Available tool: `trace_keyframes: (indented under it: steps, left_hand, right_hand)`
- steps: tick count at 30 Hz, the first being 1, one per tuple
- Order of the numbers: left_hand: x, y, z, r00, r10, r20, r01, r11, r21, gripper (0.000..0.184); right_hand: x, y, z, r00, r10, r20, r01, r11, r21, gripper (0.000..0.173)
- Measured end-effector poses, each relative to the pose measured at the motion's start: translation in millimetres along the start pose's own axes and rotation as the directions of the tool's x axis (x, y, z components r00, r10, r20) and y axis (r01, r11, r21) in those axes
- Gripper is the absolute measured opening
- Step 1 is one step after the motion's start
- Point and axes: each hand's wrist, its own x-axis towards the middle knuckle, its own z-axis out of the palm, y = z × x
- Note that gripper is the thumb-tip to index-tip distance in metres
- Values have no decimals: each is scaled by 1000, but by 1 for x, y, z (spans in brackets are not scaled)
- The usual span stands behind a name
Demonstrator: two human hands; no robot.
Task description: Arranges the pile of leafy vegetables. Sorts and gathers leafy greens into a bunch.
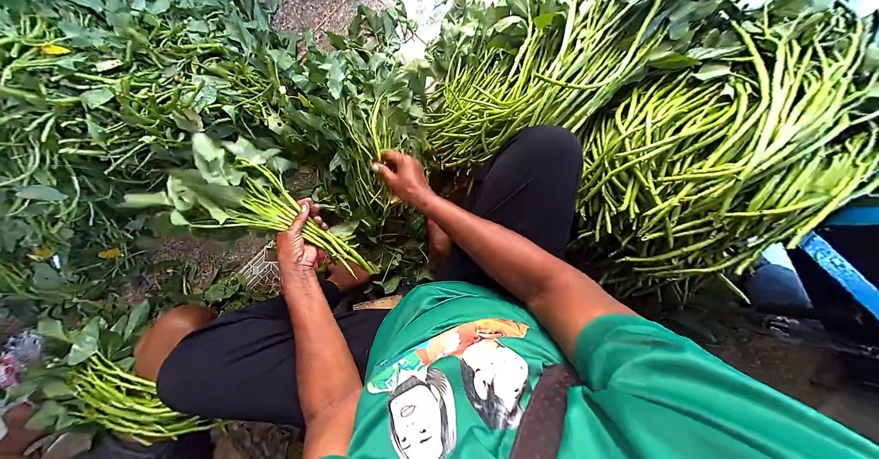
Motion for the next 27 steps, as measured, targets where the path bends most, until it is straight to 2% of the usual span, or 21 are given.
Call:
trace_keyframes:
  steps: [3,5,7,11,13,15,17,19,20,22,25,27]
  left_hand:
    - [-6,-3,-2,997,16,78,-22,997,69,17]
    - [2,-6,2,995,25,100,-29,999,43,17]
    - [6,-10,7,997,7,82,-11,999,53,17]
    - [6,-21,14,1000,28,-10,-26,983,183,23]
    - [6,-25,15,998,46,-35,-37,974,224,26]
    - [6,-25,15,998,55,-42,-45,976,212,23]
    - [5,-22,16,998,57,-32,-50,981,187,22]
    - [4,-21,16,999,49,-13,-46,985,164,19]
    - [3,-21,16,999,51,-1,-50,986,157,17]
    - [3,-22,15,998,61,-3,-60,985,159,16]
    - [7,-18,7,982,117,-147,-96,985,145,16]
    - [13,-13,-5,964,153,-217,-130,985,116,18]
  right_hand:
    - [-39,-4,28,976,-192,105,201,976,-88,35]
    - [-56,3,44,944,-280,176,308,939,-155,33]
    - [-66,6,53,917,-303,260,366,898,-244,31]
    - [-68,5,55,873,-308,379,453,798,-397,26]
    - [-67,5,53,859,-328,392,480,782,-398,27]
    - [-69,5,51,873,-346,344,466,802,-374,33]
    - [-70,-3,48,899,-323,296,417,838,-351,45]
    - [-69,-6,48,886,-352,302,440,845,-306,55]
    - [-67,-5,50,865,-388,318,479,829,-290,55]
    - [-65,-2,53,828,-421,372,530,804,-270,39]
    - [-68,5,49,752,-533,389,646,716,-267,33]
    - [-74,15,42,735,-539,410,671,665,-329,30]
